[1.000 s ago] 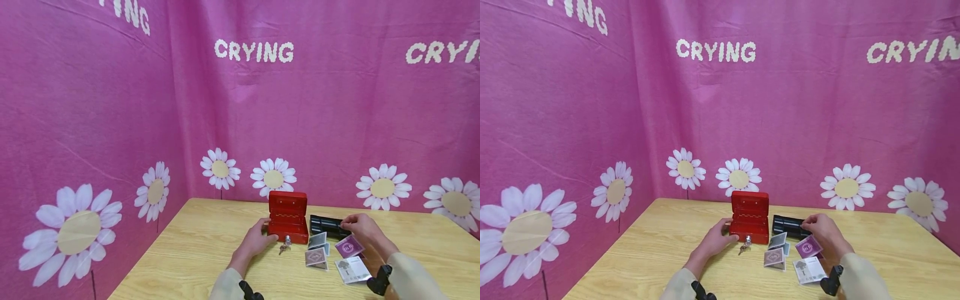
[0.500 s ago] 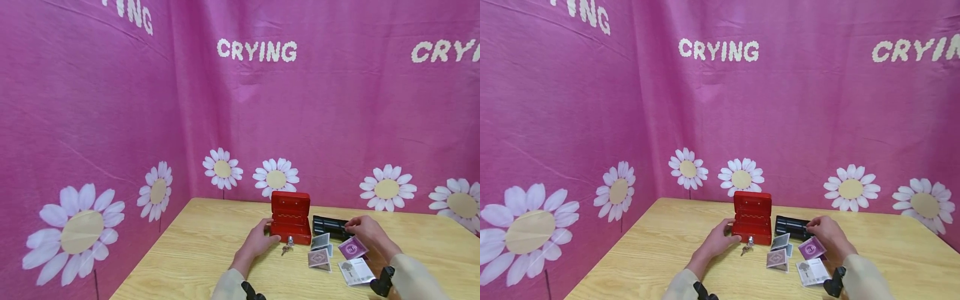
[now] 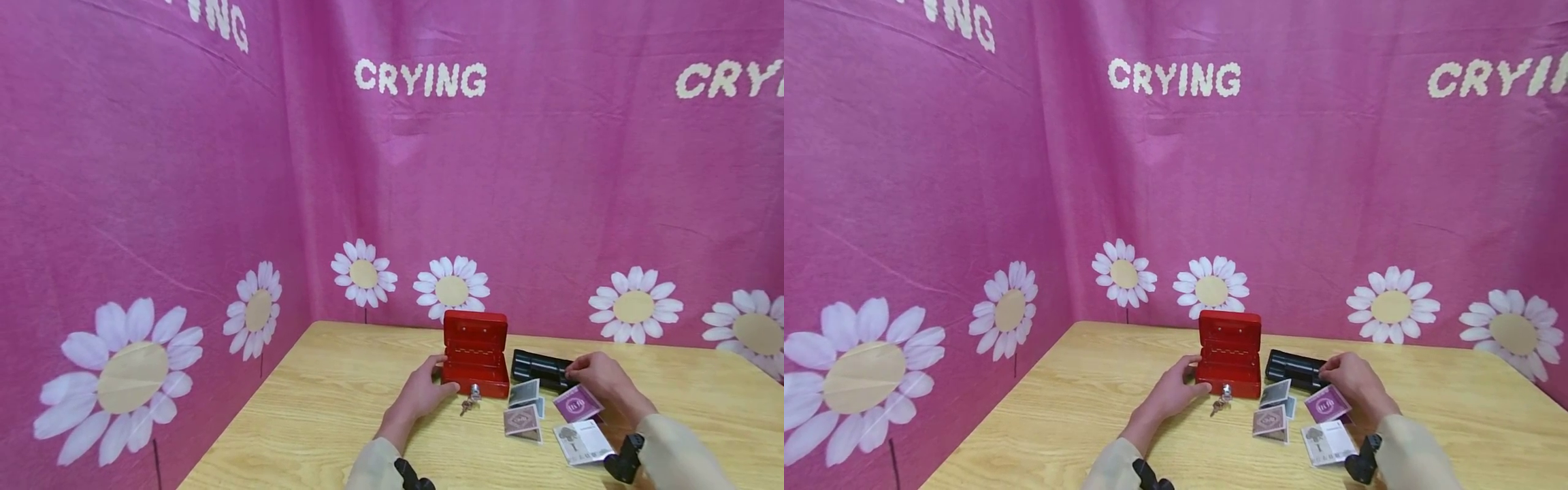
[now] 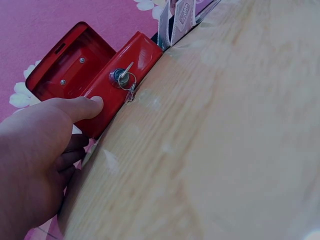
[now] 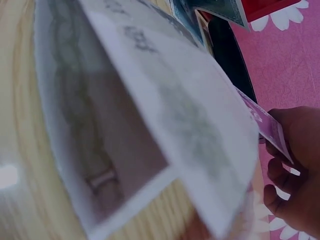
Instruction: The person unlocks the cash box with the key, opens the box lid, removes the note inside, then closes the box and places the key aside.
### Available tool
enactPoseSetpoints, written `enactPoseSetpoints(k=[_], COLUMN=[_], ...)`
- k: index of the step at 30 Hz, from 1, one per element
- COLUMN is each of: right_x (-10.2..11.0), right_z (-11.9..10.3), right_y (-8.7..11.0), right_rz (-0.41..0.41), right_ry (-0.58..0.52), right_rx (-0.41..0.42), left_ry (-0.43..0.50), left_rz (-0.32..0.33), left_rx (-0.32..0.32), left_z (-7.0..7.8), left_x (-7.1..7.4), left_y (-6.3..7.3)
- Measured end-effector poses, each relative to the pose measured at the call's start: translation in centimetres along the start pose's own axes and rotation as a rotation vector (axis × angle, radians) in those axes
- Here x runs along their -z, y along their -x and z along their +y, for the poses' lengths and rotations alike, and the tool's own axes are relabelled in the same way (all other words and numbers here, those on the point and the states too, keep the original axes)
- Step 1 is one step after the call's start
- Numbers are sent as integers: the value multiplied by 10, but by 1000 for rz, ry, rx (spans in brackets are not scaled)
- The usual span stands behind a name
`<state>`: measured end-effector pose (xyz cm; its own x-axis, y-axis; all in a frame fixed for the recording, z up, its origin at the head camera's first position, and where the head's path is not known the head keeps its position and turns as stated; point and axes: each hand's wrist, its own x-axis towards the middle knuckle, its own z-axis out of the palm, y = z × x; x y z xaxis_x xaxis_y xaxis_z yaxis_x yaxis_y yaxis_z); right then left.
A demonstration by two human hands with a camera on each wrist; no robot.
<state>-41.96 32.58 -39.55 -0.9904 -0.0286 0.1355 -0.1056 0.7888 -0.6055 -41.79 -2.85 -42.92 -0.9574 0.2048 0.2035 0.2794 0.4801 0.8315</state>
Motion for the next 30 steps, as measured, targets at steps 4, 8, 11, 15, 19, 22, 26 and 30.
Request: enactPoseSetpoints(k=[4, 8, 11, 15, 19, 22, 26, 30], right_x=[-2, -1, 4, 12, 18, 22, 26, 27], right_z=[-1, -3, -6, -9, -11, -13, -17, -20], right_y=[1, 3, 4, 3, 4, 6, 8, 8], right_rz=[21, 22, 30, 58, 38, 38, 45, 25], right_ry=[-49, -75, -40, 60, 91, 103, 113, 115], right_rx=[-39, -74, -42, 56, 110, 165, 239, 267], left_ry=[-5, -9, -12, -12, -6, -4, -4, -1], left_rz=[-1, -8, -7, 2, -1, -4, 1, -1], left_rx=[-4, -7, -12, 2, 13, 6, 12, 10], left_z=[1, 1, 1, -1, 0, 0, 0, -1], left_x=[0, -1, -1, -1, -1, 0, 0, -1], left_y=[0, 1, 0, 0, 0, 0, 0, -1])
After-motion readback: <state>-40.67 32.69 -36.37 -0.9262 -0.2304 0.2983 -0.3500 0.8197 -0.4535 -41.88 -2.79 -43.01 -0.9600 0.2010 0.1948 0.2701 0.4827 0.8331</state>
